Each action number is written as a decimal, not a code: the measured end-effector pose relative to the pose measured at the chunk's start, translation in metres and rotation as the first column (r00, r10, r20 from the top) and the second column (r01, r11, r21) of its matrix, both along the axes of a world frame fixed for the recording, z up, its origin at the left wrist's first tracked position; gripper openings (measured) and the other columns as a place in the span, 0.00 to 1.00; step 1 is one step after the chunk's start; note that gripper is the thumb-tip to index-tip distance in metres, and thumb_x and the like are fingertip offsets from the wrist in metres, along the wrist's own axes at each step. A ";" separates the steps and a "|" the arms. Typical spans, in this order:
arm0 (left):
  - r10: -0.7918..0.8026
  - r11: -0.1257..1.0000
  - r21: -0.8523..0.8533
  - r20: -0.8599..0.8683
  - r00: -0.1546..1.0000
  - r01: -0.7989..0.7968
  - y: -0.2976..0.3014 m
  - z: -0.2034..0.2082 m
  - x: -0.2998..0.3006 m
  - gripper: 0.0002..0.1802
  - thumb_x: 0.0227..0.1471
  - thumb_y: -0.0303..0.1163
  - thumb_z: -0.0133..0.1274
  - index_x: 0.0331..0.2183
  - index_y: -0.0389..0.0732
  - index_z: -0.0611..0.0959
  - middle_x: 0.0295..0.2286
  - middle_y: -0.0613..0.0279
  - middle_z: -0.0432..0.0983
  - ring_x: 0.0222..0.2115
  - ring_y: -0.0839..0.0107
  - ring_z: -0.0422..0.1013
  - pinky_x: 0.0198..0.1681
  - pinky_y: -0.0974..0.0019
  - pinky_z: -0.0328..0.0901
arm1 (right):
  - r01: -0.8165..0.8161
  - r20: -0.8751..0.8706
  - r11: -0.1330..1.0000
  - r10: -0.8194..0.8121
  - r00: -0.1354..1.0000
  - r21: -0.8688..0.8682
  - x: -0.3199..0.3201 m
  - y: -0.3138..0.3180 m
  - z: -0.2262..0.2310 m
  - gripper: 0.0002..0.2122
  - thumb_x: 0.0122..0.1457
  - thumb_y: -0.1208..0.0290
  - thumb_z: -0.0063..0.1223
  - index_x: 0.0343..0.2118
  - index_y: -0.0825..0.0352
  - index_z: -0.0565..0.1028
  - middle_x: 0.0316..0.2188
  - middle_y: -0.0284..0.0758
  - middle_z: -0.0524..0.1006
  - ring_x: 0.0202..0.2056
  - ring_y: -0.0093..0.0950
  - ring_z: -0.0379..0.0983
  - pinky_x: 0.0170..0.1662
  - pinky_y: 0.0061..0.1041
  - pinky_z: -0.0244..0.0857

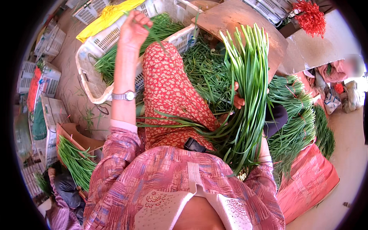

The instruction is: The person sorts bunches of green onions by hand, removing damaged leaves, and then bundles them together using a red ribbon.

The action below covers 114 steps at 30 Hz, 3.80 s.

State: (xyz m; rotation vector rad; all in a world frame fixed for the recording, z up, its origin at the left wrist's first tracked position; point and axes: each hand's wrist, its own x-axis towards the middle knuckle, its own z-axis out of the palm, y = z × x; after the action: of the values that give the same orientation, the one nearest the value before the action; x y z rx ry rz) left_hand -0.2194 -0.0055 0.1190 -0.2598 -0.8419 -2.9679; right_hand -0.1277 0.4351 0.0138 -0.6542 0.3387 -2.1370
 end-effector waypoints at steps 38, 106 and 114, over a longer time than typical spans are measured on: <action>-0.394 0.881 -0.225 0.138 0.909 0.416 0.207 -0.007 0.060 0.31 0.44 0.38 0.60 0.48 0.31 0.74 0.39 0.54 0.78 0.37 0.67 0.77 0.43 0.62 0.73 | 0.769 -0.797 0.219 0.082 0.599 0.600 -0.041 -0.050 0.192 0.33 0.54 0.51 0.60 0.56 0.70 0.68 0.48 0.37 0.75 0.49 0.24 0.70 0.52 0.25 0.63; -0.287 0.739 -0.649 -0.057 0.956 0.183 0.209 0.131 0.018 0.19 0.41 0.26 0.68 0.38 0.36 0.81 0.28 0.60 0.80 0.26 0.72 0.77 0.28 0.68 0.74 | 0.898 -0.796 0.311 -0.431 0.424 0.310 -0.087 -0.049 0.251 0.11 0.56 0.70 0.59 0.40 0.70 0.77 0.30 0.32 0.79 0.26 0.20 0.76 0.29 0.20 0.74; -0.156 0.759 -0.644 -0.043 0.987 0.092 0.202 0.121 0.017 0.13 0.44 0.26 0.63 0.36 0.38 0.81 0.27 0.65 0.78 0.24 0.76 0.74 0.27 0.72 0.71 | 0.949 -0.745 0.253 -0.593 0.306 0.189 -0.091 -0.050 0.242 0.09 0.57 0.66 0.60 0.38 0.64 0.78 0.27 0.28 0.77 0.24 0.16 0.73 0.27 0.16 0.70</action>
State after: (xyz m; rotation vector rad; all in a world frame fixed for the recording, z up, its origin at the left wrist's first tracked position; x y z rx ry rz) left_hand -0.2025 0.1961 0.2399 -0.4870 -1.8738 -2.6191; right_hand -0.2190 0.3847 0.2554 -0.7405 2.0874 -2.4538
